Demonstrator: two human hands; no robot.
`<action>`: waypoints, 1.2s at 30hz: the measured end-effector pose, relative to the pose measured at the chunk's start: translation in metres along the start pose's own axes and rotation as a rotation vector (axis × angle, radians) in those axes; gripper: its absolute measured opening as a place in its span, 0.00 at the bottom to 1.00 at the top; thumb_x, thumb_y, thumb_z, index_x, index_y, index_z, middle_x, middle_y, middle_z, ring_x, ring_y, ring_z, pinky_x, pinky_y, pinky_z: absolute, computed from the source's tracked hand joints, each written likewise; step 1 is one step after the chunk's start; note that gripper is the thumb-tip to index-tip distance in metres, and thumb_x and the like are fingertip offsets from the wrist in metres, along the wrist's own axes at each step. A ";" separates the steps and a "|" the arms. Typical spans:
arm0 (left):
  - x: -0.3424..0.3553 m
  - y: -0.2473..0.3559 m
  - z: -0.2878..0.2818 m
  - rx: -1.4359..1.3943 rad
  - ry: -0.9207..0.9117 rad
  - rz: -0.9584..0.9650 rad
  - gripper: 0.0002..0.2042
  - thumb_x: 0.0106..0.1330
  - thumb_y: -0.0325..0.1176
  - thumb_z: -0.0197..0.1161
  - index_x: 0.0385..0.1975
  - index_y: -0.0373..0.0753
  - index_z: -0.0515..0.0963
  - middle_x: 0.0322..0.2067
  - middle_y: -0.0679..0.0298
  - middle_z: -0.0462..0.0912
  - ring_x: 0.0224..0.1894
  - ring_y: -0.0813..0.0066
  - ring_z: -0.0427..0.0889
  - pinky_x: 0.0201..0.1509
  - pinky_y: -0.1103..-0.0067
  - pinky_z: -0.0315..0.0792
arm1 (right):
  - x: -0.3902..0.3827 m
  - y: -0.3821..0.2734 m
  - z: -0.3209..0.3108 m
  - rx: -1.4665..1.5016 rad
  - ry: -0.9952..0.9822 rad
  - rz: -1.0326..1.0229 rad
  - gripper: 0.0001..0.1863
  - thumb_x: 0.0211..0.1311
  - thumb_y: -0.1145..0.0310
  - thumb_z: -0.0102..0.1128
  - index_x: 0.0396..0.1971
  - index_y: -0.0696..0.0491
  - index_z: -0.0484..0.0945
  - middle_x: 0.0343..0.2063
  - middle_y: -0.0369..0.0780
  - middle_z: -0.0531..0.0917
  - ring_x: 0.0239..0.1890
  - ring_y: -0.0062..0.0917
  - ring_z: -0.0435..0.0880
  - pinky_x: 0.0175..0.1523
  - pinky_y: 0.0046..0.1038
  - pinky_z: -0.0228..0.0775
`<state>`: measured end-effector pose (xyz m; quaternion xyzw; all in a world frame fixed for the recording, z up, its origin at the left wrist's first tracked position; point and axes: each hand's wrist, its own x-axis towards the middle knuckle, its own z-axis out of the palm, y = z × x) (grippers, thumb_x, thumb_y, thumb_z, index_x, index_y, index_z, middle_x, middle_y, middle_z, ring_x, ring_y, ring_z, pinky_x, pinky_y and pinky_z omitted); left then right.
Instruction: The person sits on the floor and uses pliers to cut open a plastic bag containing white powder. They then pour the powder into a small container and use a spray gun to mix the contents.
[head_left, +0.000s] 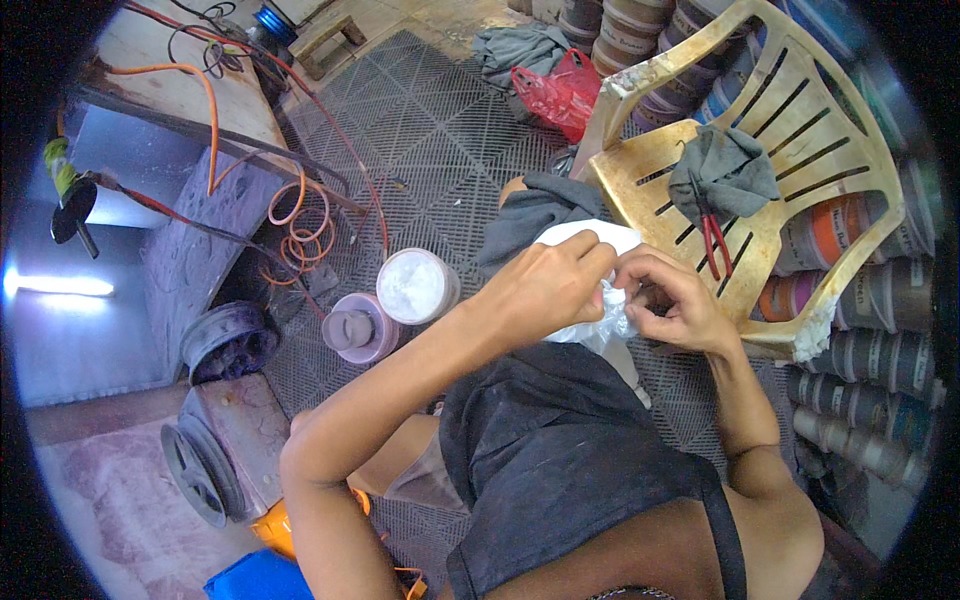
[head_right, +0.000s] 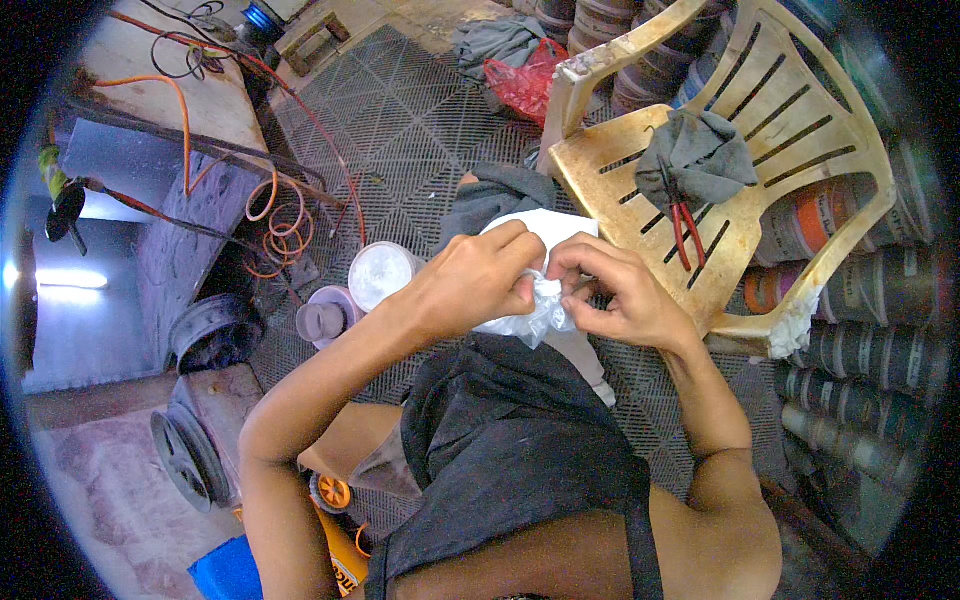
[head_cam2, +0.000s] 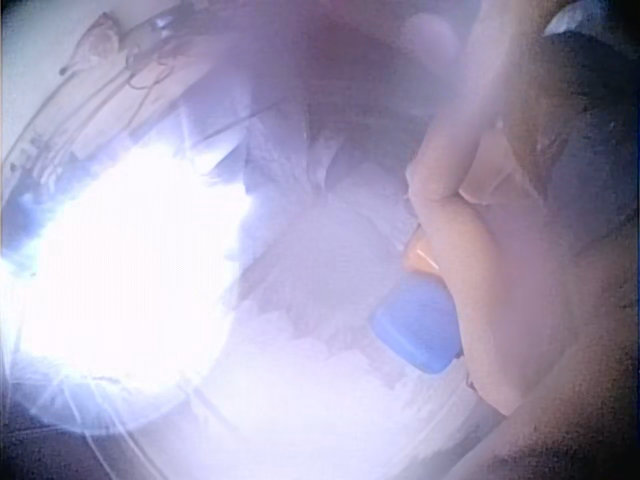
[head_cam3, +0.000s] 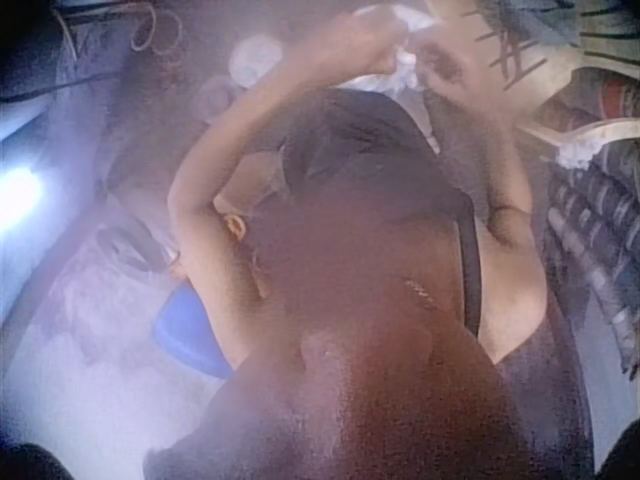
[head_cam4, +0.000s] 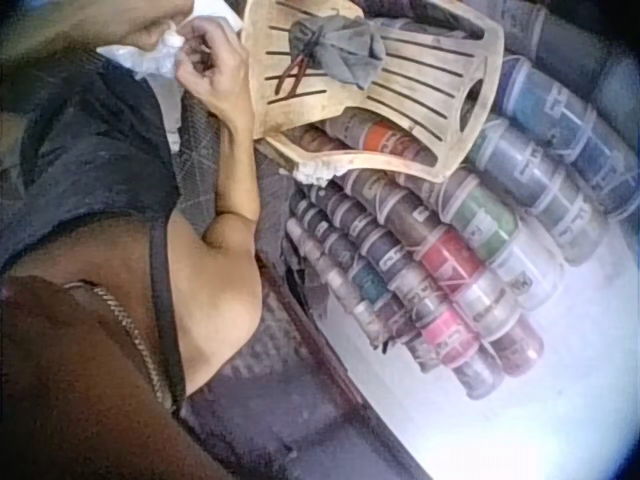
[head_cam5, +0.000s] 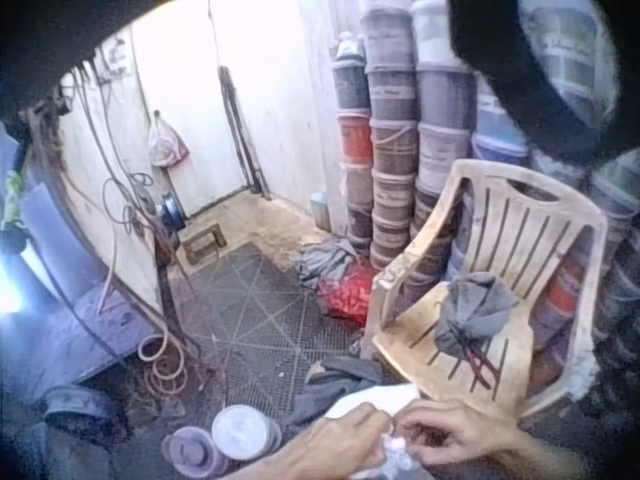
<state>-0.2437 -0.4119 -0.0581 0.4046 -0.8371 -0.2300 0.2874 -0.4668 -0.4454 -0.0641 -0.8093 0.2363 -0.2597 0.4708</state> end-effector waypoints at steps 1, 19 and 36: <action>0.000 -0.001 0.000 -0.012 0.011 0.007 0.13 0.50 0.26 0.65 0.35 0.35 0.71 0.32 0.53 0.74 0.34 0.48 0.79 0.36 0.61 0.76 | 0.001 0.000 0.000 -0.034 -0.002 -0.031 0.14 0.49 0.77 0.61 0.38 0.59 0.74 0.32 0.39 0.77 0.31 0.24 0.78 0.36 0.27 0.72; 0.001 -0.001 -0.006 -0.195 0.061 -0.145 0.12 0.53 0.27 0.61 0.39 0.34 0.77 0.25 0.55 0.82 0.26 0.57 0.83 0.33 0.66 0.76 | 0.002 0.000 0.031 -0.460 0.352 -0.263 0.15 0.44 0.79 0.67 0.34 0.59 0.76 0.28 0.43 0.77 0.28 0.33 0.78 0.32 0.34 0.73; -0.007 0.014 0.011 0.165 0.081 -0.061 0.14 0.48 0.34 0.66 0.32 0.32 0.77 0.31 0.50 0.83 0.30 0.50 0.84 0.35 0.62 0.79 | -0.015 0.000 0.032 -0.502 0.324 -0.157 0.19 0.42 0.85 0.63 0.39 0.60 0.74 0.36 0.46 0.78 0.39 0.39 0.79 0.46 0.34 0.72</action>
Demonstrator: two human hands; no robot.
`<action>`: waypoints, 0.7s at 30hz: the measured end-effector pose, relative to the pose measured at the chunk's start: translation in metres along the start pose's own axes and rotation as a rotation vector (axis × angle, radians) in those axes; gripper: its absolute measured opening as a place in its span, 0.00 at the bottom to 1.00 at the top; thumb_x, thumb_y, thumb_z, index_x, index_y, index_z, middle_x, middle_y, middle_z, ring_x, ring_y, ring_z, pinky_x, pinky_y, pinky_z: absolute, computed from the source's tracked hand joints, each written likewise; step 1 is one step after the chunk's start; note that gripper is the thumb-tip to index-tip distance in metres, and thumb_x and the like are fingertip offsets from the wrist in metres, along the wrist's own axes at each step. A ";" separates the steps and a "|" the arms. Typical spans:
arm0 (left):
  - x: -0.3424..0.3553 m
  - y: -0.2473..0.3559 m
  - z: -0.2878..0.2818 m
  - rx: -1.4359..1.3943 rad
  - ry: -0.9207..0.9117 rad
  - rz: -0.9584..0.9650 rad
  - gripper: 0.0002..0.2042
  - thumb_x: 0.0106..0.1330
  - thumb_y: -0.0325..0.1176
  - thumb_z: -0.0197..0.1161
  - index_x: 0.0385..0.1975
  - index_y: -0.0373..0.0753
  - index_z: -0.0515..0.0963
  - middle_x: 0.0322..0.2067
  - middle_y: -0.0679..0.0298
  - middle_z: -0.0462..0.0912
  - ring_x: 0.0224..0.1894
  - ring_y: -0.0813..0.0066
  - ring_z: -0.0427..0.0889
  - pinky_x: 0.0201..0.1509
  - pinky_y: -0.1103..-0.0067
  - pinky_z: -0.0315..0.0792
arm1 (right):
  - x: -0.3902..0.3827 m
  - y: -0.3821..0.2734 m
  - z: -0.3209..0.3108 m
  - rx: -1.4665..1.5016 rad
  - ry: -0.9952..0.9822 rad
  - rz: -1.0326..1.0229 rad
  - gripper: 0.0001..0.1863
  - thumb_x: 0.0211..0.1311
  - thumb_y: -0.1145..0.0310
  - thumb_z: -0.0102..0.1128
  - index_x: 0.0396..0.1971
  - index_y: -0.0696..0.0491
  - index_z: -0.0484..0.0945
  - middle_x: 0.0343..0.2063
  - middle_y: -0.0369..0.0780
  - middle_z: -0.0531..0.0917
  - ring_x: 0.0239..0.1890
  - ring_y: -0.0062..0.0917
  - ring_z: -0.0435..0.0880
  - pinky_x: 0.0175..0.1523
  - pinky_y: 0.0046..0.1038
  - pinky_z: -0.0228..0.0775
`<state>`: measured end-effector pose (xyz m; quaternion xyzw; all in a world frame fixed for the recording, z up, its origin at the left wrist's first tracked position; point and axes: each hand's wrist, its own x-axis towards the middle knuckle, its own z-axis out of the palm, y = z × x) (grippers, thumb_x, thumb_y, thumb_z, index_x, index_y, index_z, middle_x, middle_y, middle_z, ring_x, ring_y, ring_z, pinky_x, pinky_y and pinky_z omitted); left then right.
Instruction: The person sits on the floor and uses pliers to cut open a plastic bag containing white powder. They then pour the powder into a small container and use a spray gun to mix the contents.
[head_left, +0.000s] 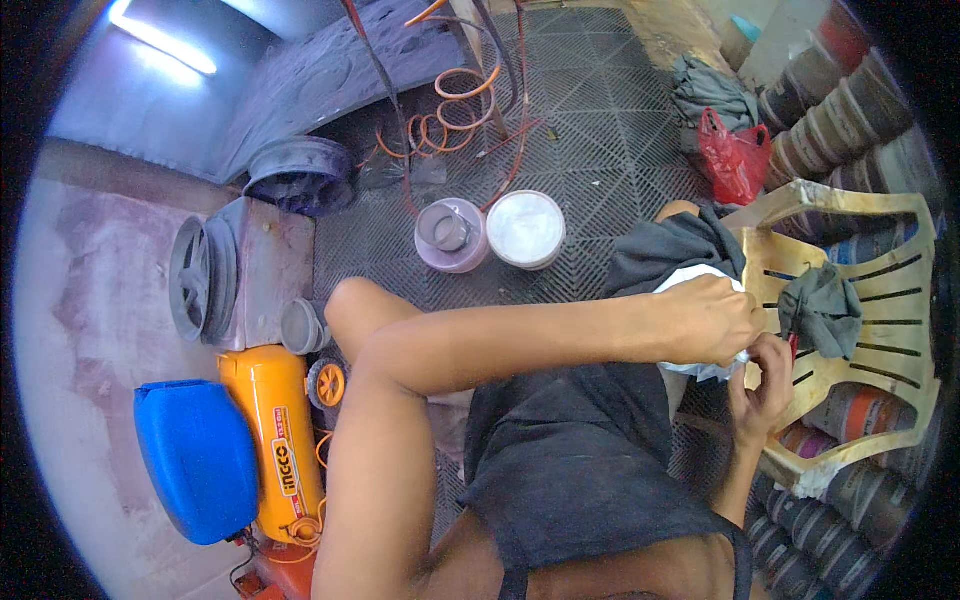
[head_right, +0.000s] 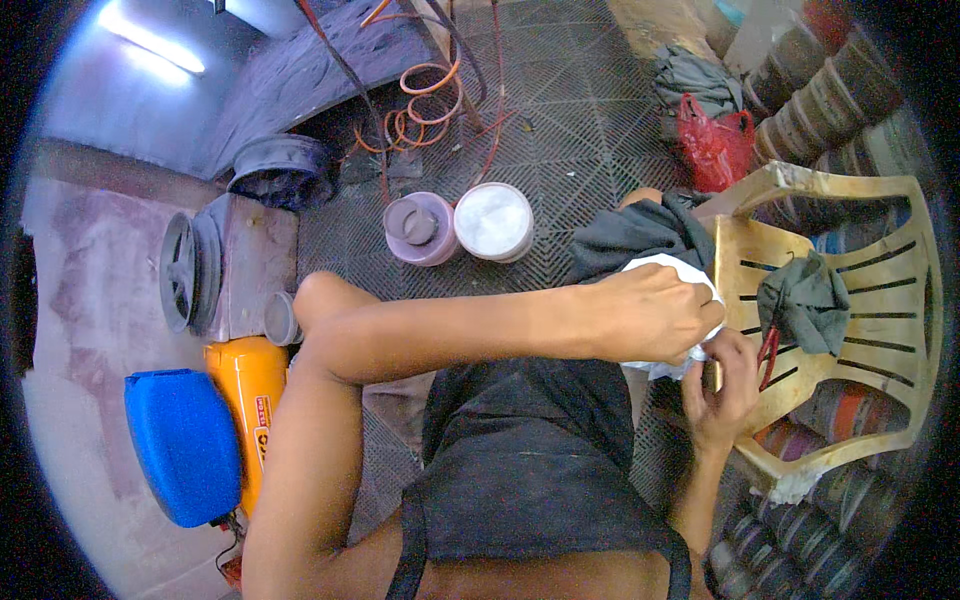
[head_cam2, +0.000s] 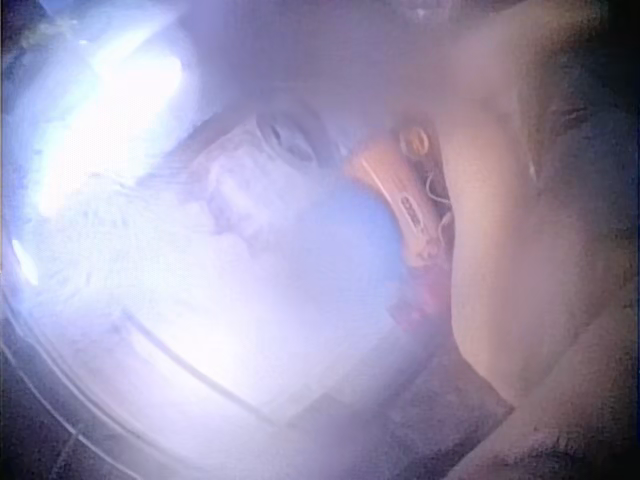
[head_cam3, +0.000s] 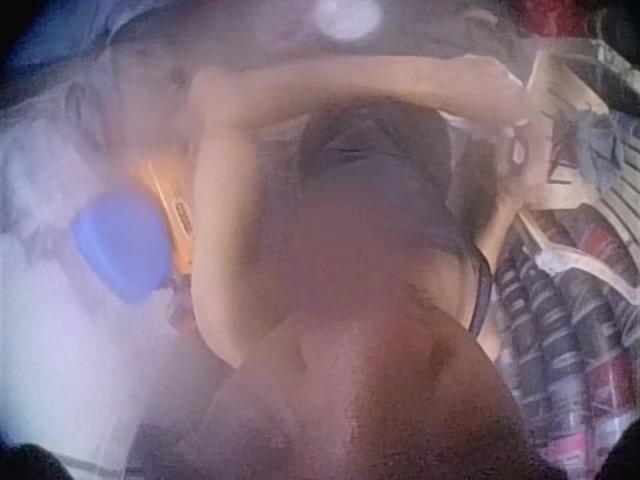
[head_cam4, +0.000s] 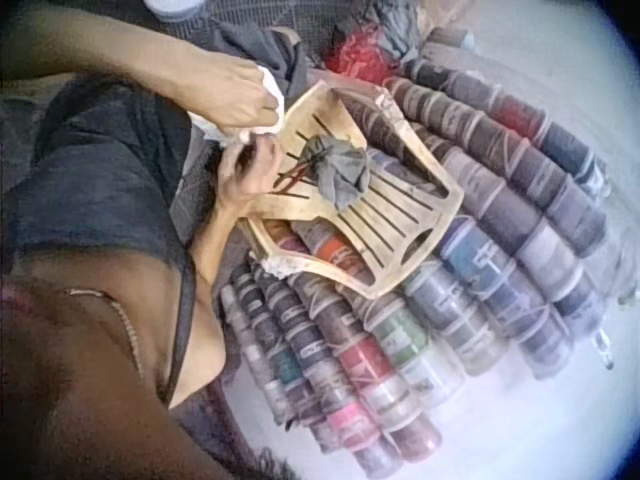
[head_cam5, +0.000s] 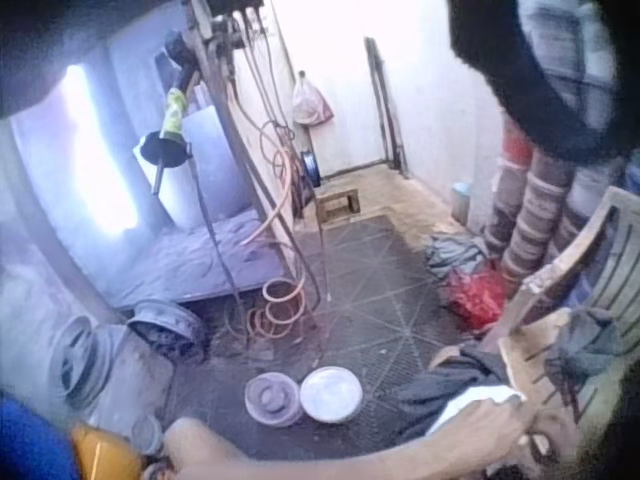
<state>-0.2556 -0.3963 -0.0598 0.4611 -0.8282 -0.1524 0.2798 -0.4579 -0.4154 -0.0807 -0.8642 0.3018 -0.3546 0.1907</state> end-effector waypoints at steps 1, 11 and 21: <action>0.001 0.001 -0.002 -0.040 0.030 0.000 0.14 0.48 0.33 0.66 0.32 0.31 0.76 0.31 0.50 0.82 0.31 0.50 0.84 0.35 0.62 0.79 | -0.001 0.000 0.000 0.063 -0.007 0.038 0.18 0.43 0.84 0.62 0.38 0.60 0.74 0.36 0.46 0.78 0.39 0.38 0.78 0.47 0.33 0.71; 0.002 -0.005 0.011 -0.228 0.147 -0.097 0.14 0.48 0.32 0.64 0.32 0.30 0.74 0.29 0.46 0.81 0.34 0.45 0.82 0.39 0.60 0.76 | -0.001 -0.001 0.001 0.046 -0.022 0.050 0.16 0.47 0.82 0.61 0.39 0.60 0.73 0.36 0.45 0.76 0.38 0.37 0.76 0.47 0.31 0.70; 0.007 -0.004 -0.007 -0.328 0.121 -0.159 0.13 0.53 0.29 0.63 0.37 0.30 0.75 0.30 0.51 0.79 0.36 0.53 0.83 0.40 0.65 0.76 | 0.008 0.008 0.004 -0.095 0.127 -0.105 0.19 0.41 0.84 0.65 0.38 0.57 0.76 0.34 0.45 0.78 0.33 0.36 0.80 0.36 0.31 0.74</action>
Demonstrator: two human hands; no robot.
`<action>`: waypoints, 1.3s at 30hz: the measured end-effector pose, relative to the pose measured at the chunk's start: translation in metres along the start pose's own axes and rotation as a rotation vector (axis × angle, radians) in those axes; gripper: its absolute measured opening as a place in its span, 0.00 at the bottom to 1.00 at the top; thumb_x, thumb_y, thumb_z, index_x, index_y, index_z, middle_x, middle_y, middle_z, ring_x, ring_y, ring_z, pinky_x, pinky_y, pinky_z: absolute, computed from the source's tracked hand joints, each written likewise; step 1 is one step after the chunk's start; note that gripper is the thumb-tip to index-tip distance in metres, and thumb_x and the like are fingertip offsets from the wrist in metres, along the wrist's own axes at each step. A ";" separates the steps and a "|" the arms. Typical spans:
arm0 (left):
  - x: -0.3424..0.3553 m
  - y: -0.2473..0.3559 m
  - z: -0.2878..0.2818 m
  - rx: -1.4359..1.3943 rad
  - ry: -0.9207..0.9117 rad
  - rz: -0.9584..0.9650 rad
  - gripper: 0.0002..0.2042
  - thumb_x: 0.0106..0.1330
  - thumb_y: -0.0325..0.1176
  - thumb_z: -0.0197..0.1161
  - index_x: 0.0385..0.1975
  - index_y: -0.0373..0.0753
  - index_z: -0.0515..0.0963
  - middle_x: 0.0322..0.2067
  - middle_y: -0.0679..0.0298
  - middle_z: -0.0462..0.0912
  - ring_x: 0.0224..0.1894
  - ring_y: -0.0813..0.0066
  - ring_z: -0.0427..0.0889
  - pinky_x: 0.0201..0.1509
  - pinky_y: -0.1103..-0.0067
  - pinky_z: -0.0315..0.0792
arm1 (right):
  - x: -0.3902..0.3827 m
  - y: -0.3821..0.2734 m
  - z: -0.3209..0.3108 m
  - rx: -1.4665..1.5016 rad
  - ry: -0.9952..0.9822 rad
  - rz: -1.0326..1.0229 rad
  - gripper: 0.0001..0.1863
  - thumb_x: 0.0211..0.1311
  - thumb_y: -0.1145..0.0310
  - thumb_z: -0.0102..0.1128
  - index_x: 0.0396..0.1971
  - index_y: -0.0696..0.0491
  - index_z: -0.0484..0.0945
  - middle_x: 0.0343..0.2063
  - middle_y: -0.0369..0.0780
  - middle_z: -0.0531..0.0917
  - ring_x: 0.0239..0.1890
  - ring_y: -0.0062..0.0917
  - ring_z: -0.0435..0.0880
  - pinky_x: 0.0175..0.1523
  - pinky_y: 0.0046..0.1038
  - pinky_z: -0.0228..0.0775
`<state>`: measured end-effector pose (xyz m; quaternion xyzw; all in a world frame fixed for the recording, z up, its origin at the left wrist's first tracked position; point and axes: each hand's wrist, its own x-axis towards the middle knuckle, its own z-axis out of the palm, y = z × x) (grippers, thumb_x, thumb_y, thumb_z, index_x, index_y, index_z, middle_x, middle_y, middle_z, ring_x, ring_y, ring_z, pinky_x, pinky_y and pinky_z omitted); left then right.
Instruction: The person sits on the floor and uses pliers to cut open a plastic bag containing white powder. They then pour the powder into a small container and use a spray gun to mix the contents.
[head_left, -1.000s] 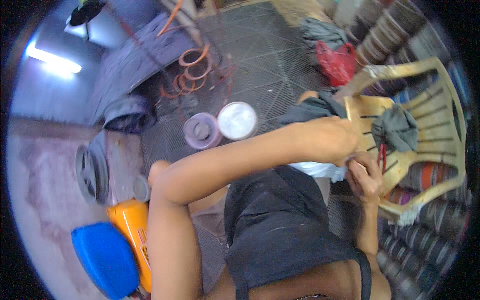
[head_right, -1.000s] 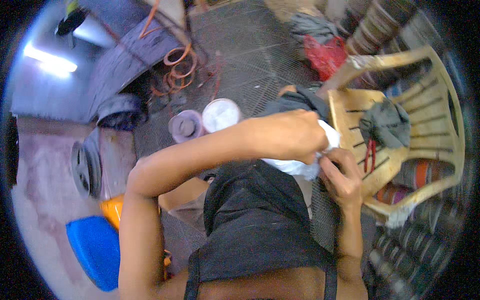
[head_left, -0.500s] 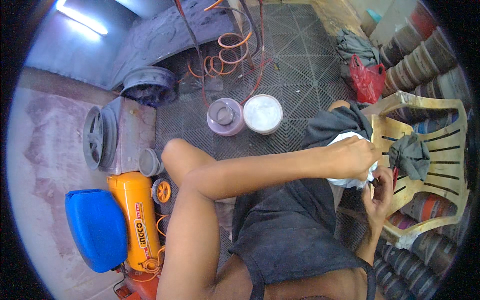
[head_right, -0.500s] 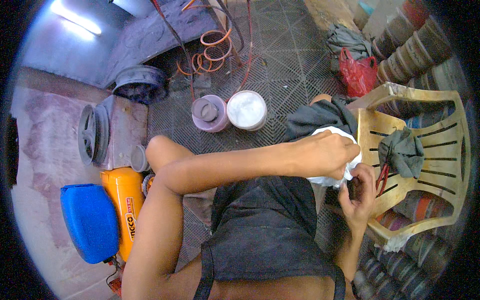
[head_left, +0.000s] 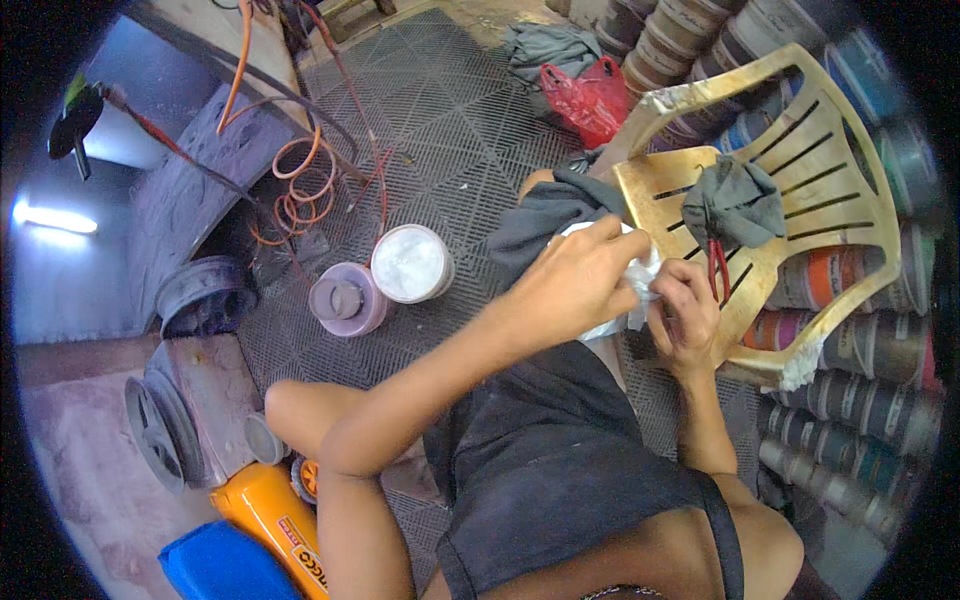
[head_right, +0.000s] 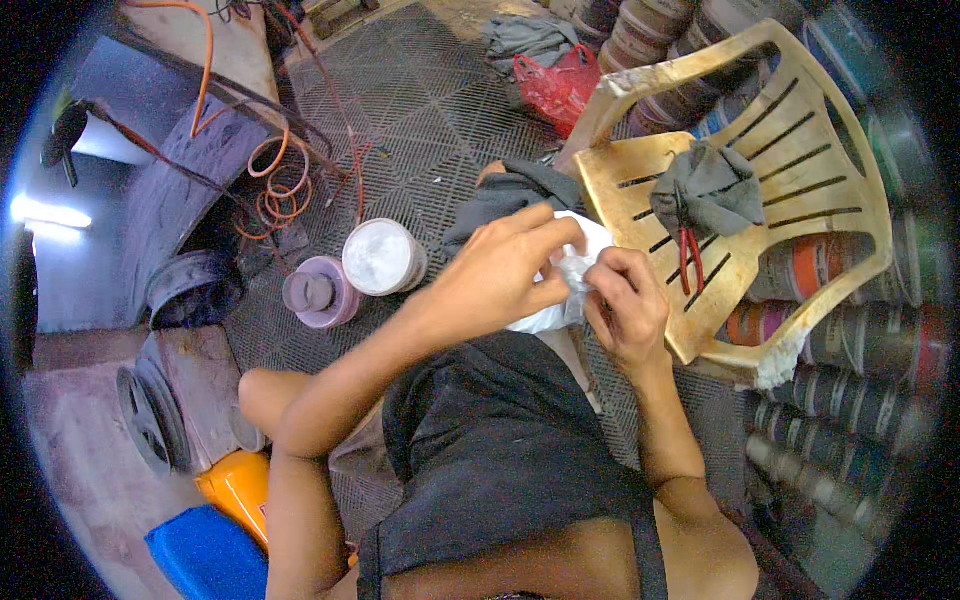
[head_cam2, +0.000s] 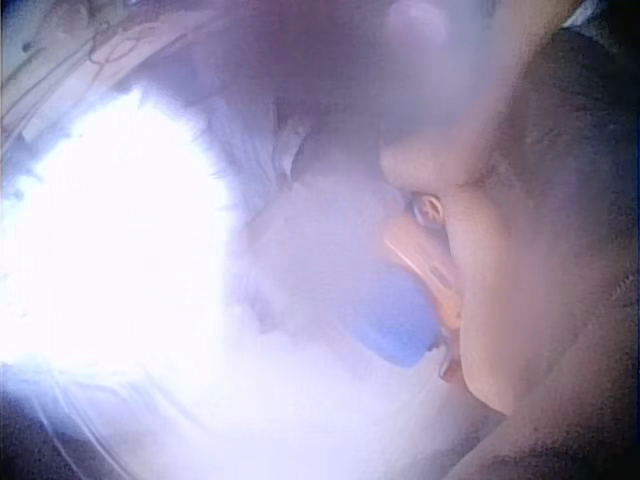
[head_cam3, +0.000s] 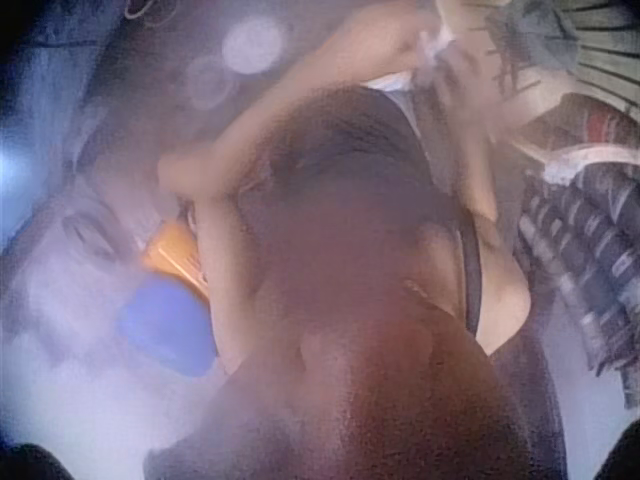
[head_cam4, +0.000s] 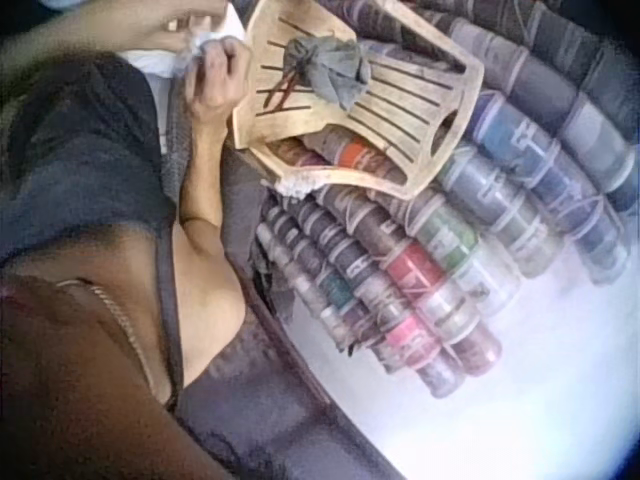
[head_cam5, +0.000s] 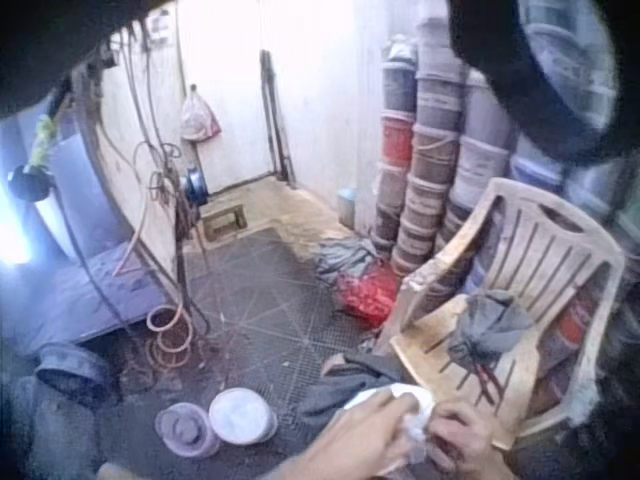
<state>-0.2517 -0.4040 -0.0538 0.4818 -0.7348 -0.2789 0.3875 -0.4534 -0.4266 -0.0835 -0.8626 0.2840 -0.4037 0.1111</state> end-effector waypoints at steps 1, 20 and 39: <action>0.003 0.001 -0.008 0.026 -0.078 0.081 0.13 0.53 0.27 0.63 0.37 0.30 0.76 0.30 0.51 0.80 0.37 0.52 0.82 0.41 0.64 0.76 | 0.002 0.001 -0.003 0.020 -0.049 -0.047 0.19 0.40 0.85 0.66 0.37 0.56 0.77 0.33 0.44 0.78 0.32 0.35 0.80 0.35 0.30 0.74; 0.020 0.013 -0.007 0.322 -0.201 0.140 0.10 0.53 0.26 0.64 0.33 0.31 0.73 0.32 0.48 0.76 0.34 0.47 0.81 0.38 0.61 0.77 | 0.000 -0.008 0.002 0.065 0.046 0.051 0.19 0.41 0.83 0.64 0.39 0.59 0.74 0.33 0.45 0.77 0.32 0.36 0.79 0.37 0.31 0.73; -0.002 0.012 0.015 -0.335 0.327 -0.203 0.04 0.57 0.20 0.61 0.32 0.30 0.76 0.29 0.62 0.79 0.30 0.81 0.79 0.34 0.81 0.76 | -0.021 -0.023 0.022 0.222 0.173 0.208 0.18 0.47 0.79 0.67 0.38 0.58 0.70 0.31 0.43 0.75 0.32 0.31 0.76 0.38 0.28 0.71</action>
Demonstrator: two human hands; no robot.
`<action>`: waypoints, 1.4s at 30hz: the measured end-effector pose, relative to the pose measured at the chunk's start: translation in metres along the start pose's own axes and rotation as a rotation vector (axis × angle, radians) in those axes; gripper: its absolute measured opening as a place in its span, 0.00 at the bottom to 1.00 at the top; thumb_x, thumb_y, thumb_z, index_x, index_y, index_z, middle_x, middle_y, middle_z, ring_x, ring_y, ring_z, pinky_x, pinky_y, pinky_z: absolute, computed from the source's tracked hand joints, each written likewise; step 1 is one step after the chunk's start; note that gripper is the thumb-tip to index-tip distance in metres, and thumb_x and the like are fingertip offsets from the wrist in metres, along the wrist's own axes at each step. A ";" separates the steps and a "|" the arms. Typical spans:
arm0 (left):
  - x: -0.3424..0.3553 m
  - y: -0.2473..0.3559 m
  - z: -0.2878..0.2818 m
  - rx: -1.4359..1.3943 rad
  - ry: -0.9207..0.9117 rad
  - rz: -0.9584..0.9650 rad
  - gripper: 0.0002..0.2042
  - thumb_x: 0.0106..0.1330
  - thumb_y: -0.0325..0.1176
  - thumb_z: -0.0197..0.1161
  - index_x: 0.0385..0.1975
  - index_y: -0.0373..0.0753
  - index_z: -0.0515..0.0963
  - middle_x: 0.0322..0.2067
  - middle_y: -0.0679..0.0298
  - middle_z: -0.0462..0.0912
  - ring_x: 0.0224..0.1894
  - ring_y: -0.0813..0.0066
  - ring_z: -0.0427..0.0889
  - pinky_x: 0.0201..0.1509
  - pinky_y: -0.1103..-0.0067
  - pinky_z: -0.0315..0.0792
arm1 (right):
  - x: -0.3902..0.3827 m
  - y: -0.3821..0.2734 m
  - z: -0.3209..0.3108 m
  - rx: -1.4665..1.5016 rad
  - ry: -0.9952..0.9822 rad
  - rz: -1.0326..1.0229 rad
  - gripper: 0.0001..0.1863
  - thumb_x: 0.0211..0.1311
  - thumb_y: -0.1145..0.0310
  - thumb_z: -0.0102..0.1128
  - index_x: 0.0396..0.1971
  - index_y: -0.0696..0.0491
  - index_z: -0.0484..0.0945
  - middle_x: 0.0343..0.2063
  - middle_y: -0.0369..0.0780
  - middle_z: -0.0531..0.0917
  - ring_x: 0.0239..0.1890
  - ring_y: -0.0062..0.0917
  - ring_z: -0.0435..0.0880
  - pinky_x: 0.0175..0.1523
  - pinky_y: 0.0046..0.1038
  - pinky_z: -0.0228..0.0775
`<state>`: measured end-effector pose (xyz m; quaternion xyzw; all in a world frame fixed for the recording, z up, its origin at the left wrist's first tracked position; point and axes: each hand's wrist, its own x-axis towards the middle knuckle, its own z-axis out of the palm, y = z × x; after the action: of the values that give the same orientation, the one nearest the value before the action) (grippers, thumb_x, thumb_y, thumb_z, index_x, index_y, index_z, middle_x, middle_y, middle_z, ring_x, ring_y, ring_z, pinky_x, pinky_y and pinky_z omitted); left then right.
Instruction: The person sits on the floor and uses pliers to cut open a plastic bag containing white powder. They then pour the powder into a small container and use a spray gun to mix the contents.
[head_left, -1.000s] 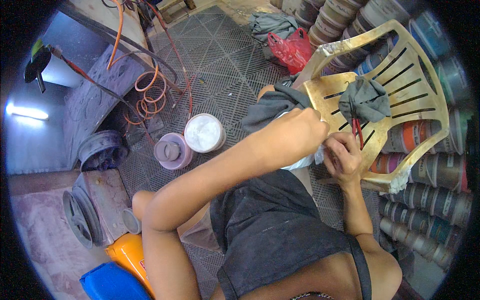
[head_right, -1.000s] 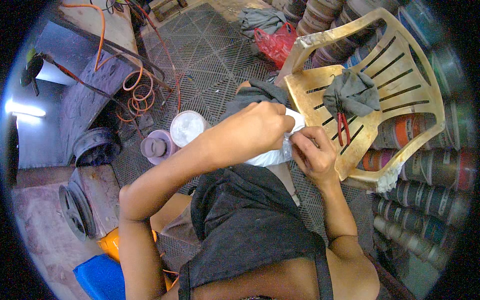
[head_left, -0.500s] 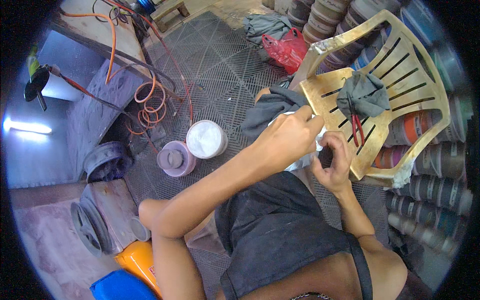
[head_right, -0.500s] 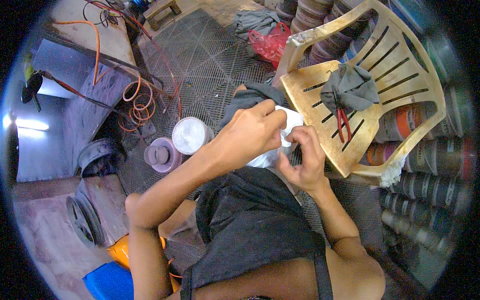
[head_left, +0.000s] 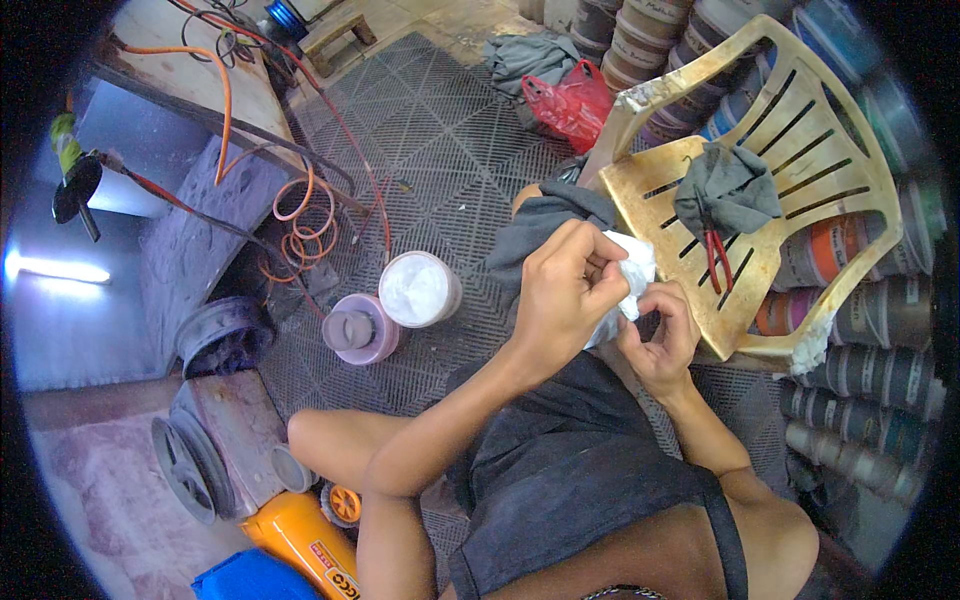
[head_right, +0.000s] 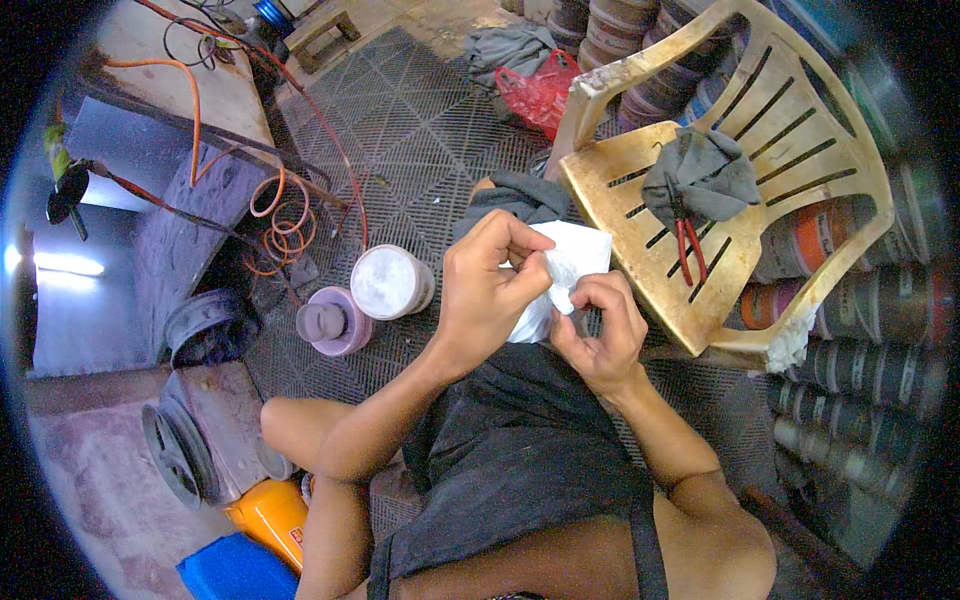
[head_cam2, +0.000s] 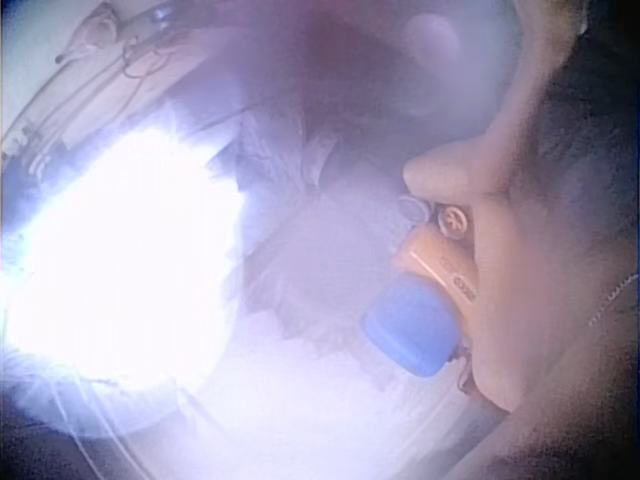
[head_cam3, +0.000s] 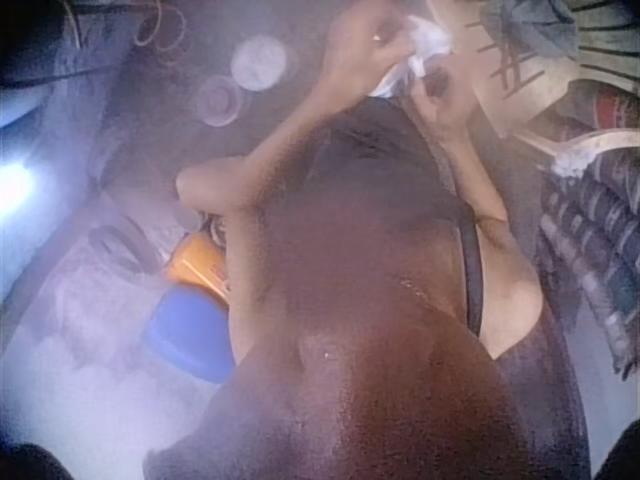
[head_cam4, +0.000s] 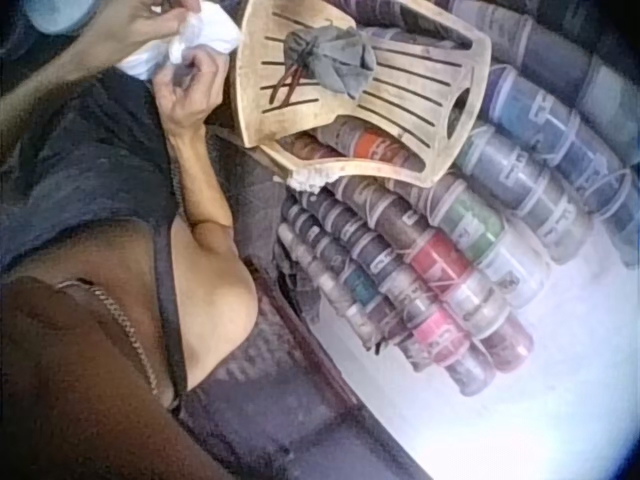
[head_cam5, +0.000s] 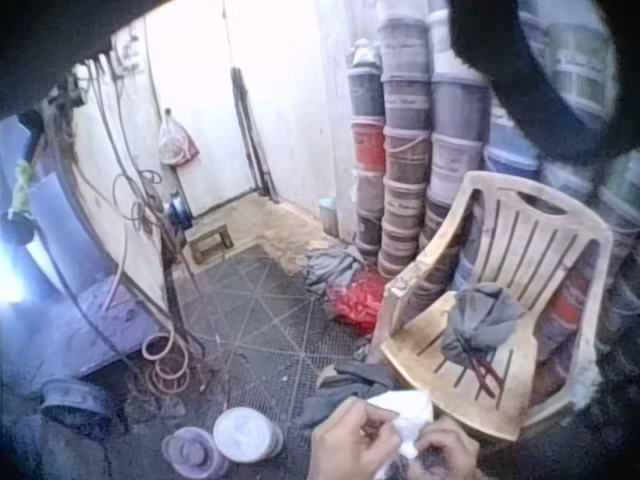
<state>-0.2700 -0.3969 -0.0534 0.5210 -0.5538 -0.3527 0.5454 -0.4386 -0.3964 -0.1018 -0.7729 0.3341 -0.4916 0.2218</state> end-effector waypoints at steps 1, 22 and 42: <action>-0.002 0.000 0.001 -0.046 0.005 -0.034 0.05 0.58 0.20 0.60 0.33 0.31 0.76 0.29 0.63 0.78 0.31 0.82 0.79 0.34 0.82 0.75 | -0.003 0.004 0.002 0.025 0.017 -0.006 0.18 0.46 0.79 0.67 0.38 0.58 0.70 0.32 0.44 0.75 0.32 0.31 0.76 0.38 0.28 0.71; 0.029 0.032 -0.033 0.687 -0.548 0.388 0.08 0.57 0.33 0.63 0.32 0.37 0.80 0.30 0.56 0.79 0.35 0.54 0.82 0.39 0.64 0.75 | 0.010 0.008 -0.015 0.045 -0.067 -0.063 0.18 0.45 0.81 0.68 0.38 0.58 0.75 0.36 0.46 0.80 0.39 0.36 0.81 0.43 0.32 0.74; 0.007 0.039 -0.005 0.051 0.058 0.300 0.08 0.61 0.29 0.66 0.29 0.33 0.75 0.25 0.55 0.80 0.23 0.61 0.81 0.26 0.73 0.72 | 0.015 0.007 0.001 0.331 0.069 0.106 0.29 0.48 0.73 0.72 0.51 0.58 0.68 0.45 0.44 0.75 0.50 0.33 0.73 0.55 0.35 0.66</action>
<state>-0.2720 -0.3947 -0.0140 0.4560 -0.6183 -0.2380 0.5942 -0.4354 -0.4120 -0.0975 -0.6897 0.2964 -0.5537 0.3603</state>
